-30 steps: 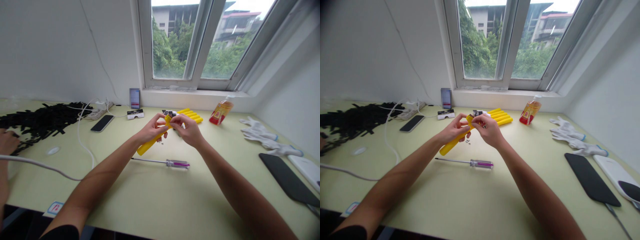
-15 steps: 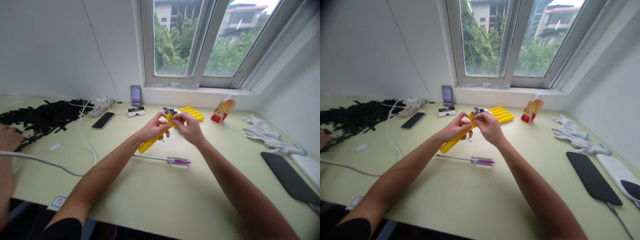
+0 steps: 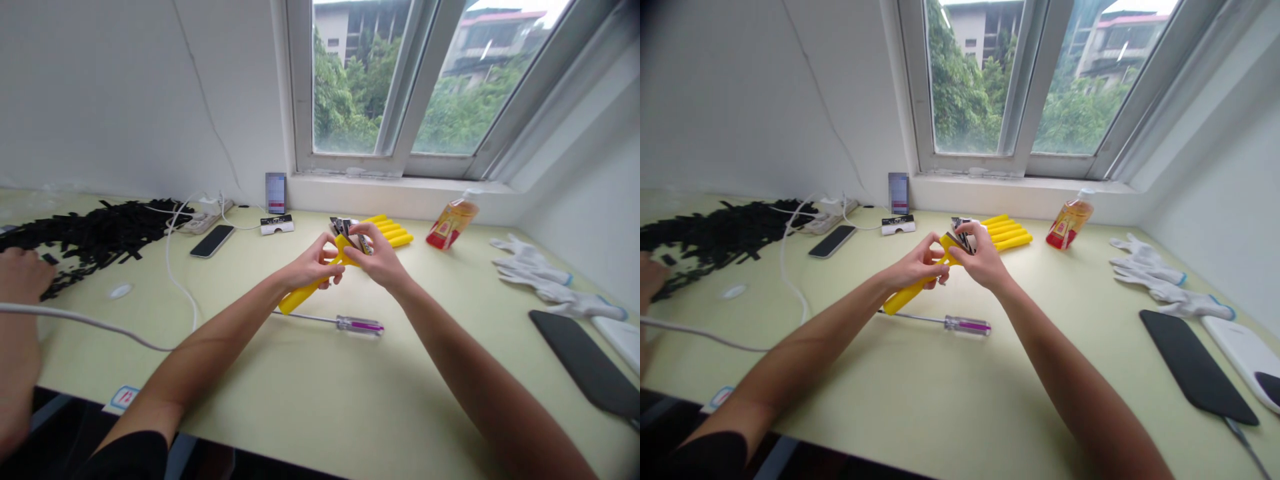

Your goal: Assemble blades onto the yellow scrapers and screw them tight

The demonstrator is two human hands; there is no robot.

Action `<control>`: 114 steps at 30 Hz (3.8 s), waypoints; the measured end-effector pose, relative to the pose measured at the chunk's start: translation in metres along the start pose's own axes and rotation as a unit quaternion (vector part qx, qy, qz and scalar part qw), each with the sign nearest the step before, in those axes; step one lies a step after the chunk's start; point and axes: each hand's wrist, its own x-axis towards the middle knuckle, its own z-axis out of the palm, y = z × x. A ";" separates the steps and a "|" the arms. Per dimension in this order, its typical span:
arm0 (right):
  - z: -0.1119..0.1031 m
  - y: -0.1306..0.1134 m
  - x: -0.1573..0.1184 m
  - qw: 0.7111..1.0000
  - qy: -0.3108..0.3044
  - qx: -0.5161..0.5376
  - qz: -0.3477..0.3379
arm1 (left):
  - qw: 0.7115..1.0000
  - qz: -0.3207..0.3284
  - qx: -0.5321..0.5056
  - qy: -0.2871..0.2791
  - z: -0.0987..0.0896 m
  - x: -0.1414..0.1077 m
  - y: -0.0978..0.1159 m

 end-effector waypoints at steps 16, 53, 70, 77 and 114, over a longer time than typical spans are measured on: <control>0.031 -0.024 -0.006 0.975 -0.207 0.040 0.063 | 0.974 -0.047 -0.185 0.123 0.015 -0.060 -0.031; -0.087 -0.044 -0.019 0.975 0.122 -0.153 -0.103 | 0.944 -0.022 -0.229 0.239 0.000 -0.061 -0.046; -0.082 -0.041 -0.021 0.974 0.109 -0.183 -0.079 | 0.946 -0.025 -0.226 0.231 -0.001 -0.060 -0.052; -0.072 -0.056 -0.021 0.970 0.155 -0.189 0.007 | 0.949 -0.019 -0.217 0.229 -0.001 -0.061 -0.053; -0.071 -0.105 -0.056 0.924 0.012 -0.338 -0.178 | 0.954 -0.009 -0.155 0.257 0.005 -0.059 -0.052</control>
